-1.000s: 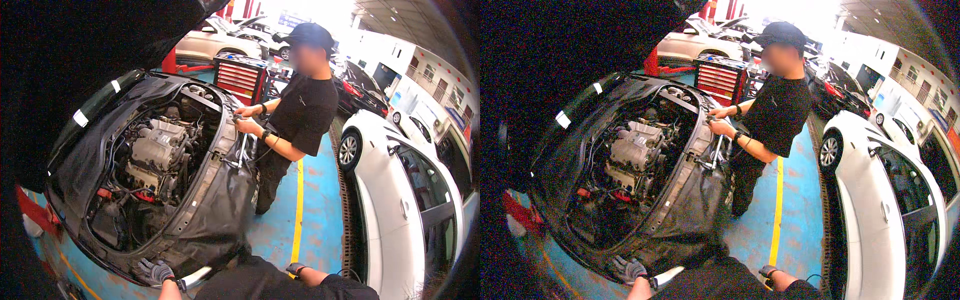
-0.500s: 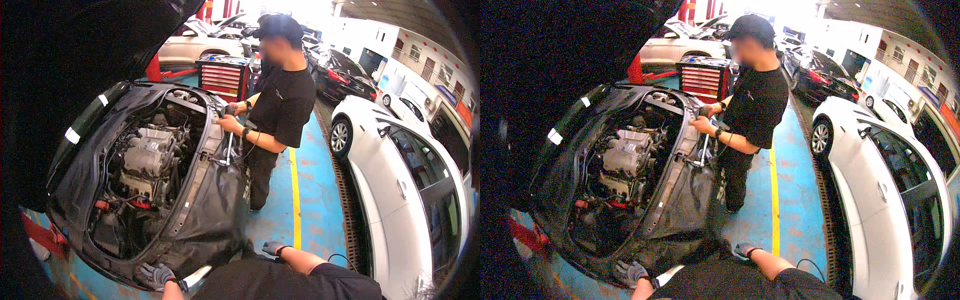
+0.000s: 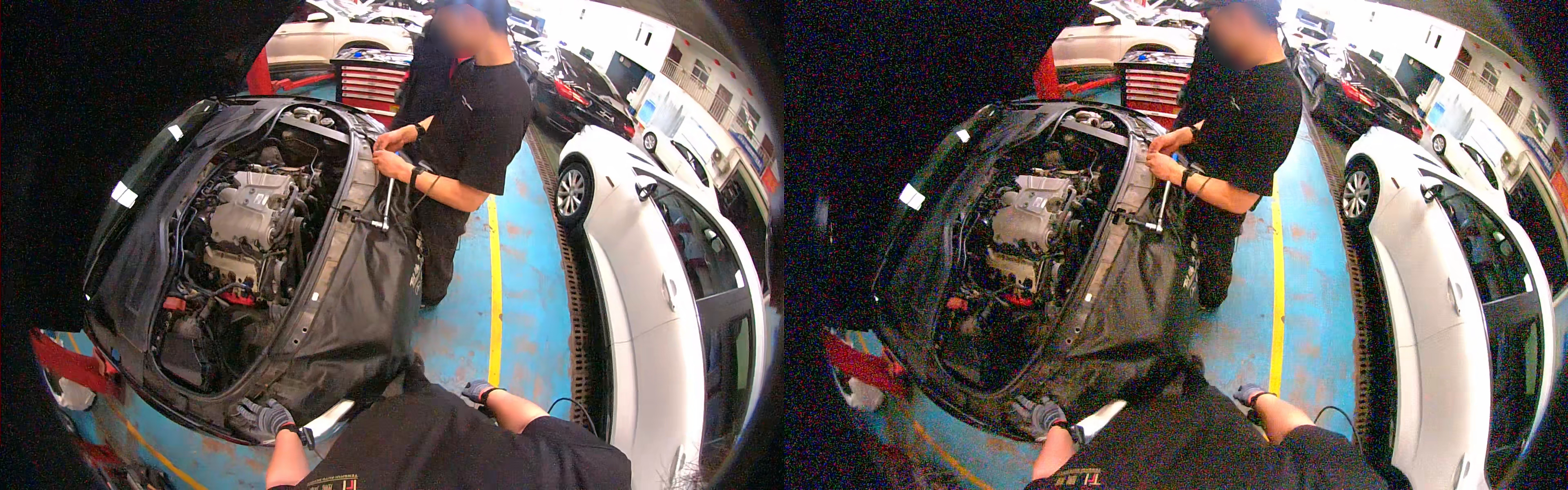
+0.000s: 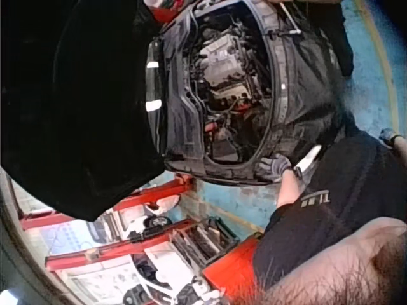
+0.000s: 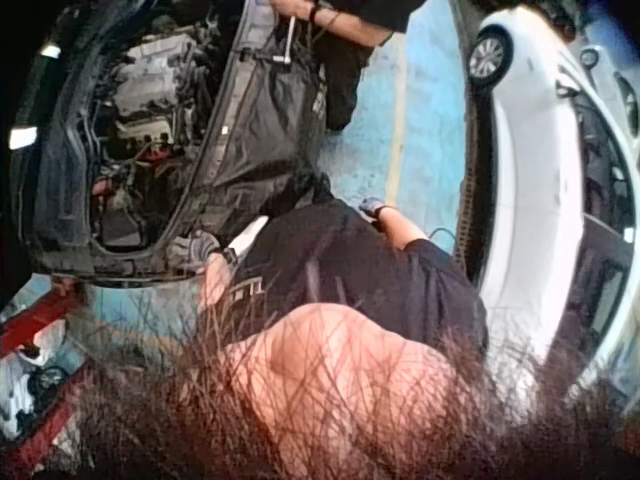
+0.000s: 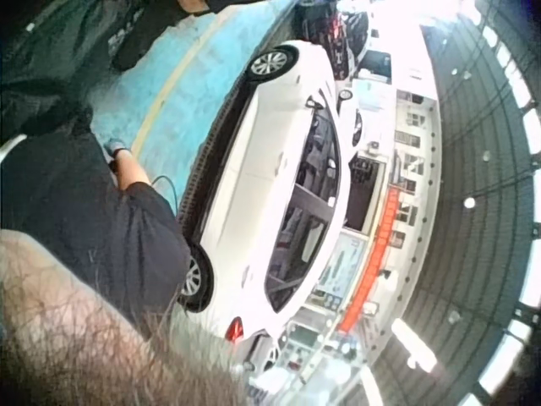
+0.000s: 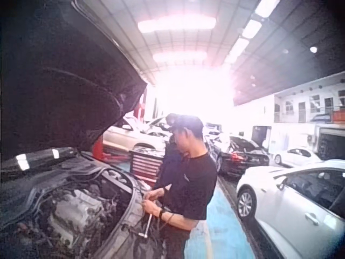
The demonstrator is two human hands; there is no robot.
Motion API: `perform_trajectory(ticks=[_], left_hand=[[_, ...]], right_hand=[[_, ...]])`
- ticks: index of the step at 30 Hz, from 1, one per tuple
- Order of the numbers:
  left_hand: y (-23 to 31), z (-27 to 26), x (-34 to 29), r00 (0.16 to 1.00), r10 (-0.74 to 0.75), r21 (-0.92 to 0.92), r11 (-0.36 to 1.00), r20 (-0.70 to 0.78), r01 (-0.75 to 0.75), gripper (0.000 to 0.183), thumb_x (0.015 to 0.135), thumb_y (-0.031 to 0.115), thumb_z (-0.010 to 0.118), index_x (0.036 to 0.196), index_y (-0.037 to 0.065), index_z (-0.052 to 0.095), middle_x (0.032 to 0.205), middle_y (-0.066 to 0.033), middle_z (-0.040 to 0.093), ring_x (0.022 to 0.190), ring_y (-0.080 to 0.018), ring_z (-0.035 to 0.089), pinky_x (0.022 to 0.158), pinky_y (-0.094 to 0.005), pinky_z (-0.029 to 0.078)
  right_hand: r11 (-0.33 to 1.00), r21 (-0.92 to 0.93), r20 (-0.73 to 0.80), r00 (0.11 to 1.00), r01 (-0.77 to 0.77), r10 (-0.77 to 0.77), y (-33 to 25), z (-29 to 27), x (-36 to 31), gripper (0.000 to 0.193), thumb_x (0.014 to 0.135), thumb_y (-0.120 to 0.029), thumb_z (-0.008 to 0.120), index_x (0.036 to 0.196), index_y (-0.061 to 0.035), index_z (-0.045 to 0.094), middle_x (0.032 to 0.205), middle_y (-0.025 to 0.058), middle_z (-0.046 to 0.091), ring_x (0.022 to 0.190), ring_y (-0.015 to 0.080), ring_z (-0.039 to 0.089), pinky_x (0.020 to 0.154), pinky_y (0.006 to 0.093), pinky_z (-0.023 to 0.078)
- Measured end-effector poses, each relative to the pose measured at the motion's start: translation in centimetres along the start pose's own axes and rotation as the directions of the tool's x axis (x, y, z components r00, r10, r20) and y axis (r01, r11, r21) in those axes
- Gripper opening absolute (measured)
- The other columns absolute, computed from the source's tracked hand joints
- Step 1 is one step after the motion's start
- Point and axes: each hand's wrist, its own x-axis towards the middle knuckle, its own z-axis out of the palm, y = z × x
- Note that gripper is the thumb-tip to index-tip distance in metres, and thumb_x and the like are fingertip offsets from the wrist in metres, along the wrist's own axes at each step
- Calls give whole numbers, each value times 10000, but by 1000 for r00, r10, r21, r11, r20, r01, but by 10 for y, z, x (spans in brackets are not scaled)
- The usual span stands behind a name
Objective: Collaborative automotive maintenance work on a car engine in a professional garage.
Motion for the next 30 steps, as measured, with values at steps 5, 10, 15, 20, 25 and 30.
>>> perform_trajectory(ticks=[5,10,15,20,25,30], left_hand=[[11,-31,-14,998,-66,-105,992,-7,65,827,877,398,652,1548,190,215,1631,-37,107,1482,-260,188,1128,-539,267],[19,-56,-24,995,-74,-145,986,73,84,833,881,423,642,1553,226,192,1634,-31,102,1484,-249,187,1122,-557,261],[17,-40,-17,998,-65,-157,985,25,68,821,887,444,626,1554,228,198,1633,-35,110,1488,-252,179,1146,-550,217],[19,-54,-24,996,-40,-112,992,85,50,794,901,467,598,1552,224,215,1636,-36,97,1498,-255,142,1165,-531,178],[20,-70,-26,986,-61,-72,995,152,73,780,924,494,543,1562,224,187,1646,-30,51,1508,-247,97,1176,-514,154],[9,-51,-18,991,-49,-33,998,122,53,782,932,498,514,1571,226,154,1652,-12,21,1514,-229,58,1185,-500,130]], right_hand=[[998,50,-28,999,-32,34,1,2,-9,474,868,-437,550,1106,-43,664,1075,195,684,996,368,651,866,466,497],[996,-7,-85,993,85,-85,-10,12,14,454,847,-412,547,1094,-55,682,1110,204,679,1043,366,645,889,466,480],[984,-17,-40,983,177,-178,-27,5,23,466,829,-400,577,1122,-51,677,1125,207,676,1052,373,643,895,462,488],[986,-14,-70,983,168,-168,-26,1,17,466,848,-404,564,1127,-47,675,1128,208,674,1063,370,639,909,464,482],[992,-94,-46,995,81,-86,-15,-2,18,459,862,-431,559,1131,-78,681,1151,195,671,1087,362,629,926,458,474],[1000,22,-28,1000,-10,11,-31,-7,-19,453,862,-423,587,1151,-87,680,1173,166,675,1094,341,632,914,435,490]])
